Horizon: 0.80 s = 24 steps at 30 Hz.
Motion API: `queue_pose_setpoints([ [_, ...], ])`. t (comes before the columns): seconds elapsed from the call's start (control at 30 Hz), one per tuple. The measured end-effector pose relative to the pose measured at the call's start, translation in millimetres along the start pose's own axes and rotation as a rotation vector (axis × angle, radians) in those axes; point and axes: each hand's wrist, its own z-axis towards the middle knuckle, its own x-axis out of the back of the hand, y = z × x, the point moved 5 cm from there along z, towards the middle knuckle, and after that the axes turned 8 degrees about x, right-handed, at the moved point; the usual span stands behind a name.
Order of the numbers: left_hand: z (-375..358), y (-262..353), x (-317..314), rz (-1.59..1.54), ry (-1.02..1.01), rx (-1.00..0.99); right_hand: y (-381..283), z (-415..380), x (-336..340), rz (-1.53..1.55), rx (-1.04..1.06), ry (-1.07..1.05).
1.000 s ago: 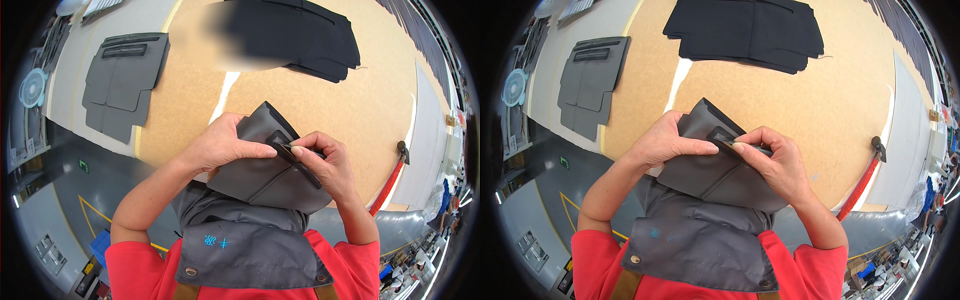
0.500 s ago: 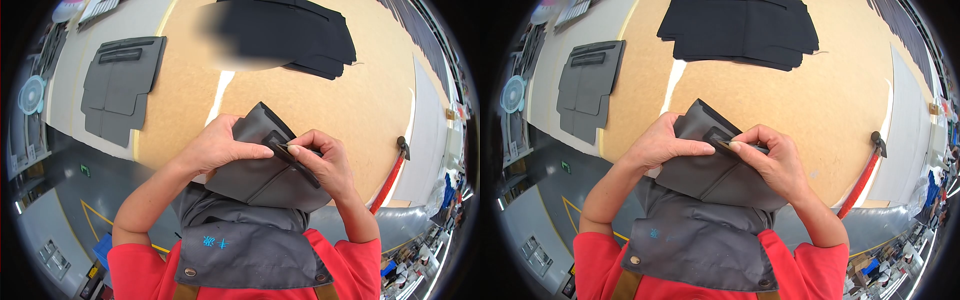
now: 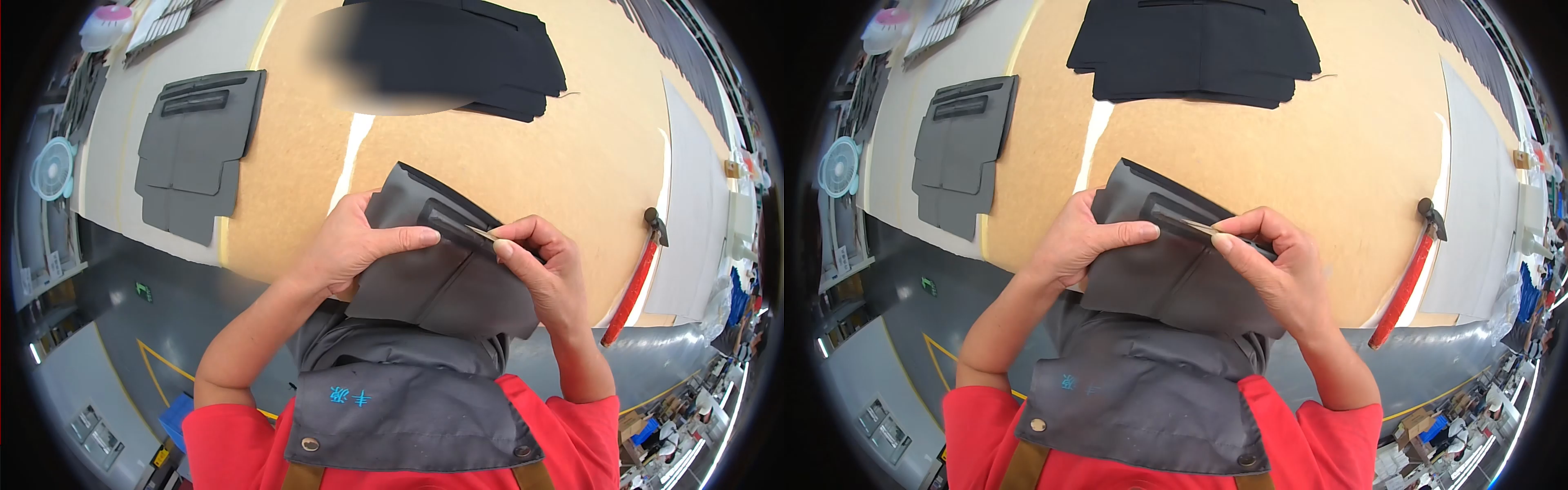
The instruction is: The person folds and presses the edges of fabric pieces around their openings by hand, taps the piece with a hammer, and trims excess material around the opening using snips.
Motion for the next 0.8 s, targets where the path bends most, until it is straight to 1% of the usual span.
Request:
queue_pose_setpoints([
  [0.07,-4.2,-5.1,-4.8,-0.109,-0.013,-0.068,7.1,-8.4,-5.7,0.084,0.006,0.025],
  [0.17,-6.3,-13.0,-0.4,-0.158,0.06,-0.041,19.9,-18.1,-15.1,0.222,-0.016,0.046],
  [0.3,-10.6,-17.4,1.1,-0.202,0.091,-0.067,25.0,-28.0,-29.3,0.319,-0.069,0.024],
  [0.43,-19.2,-16.3,-0.4,-0.225,0.105,-0.06,28.7,-30.9,-38.4,0.43,-0.059,0.011],
  [0.57,-20.7,-19.0,0.4,-0.245,0.108,-0.026,27.7,-28.1,-41.3,0.453,-0.059,-0.015],
  [0.67,-23.9,-17.0,-3.9,-0.264,0.168,0.001,26.3,-24.3,-42.1,0.434,-0.056,-0.013],
  [0.8,-21.6,-21.9,-0.9,-0.319,0.125,0.049,30.4,-16.8,-43.5,0.399,-0.031,-0.004],
])
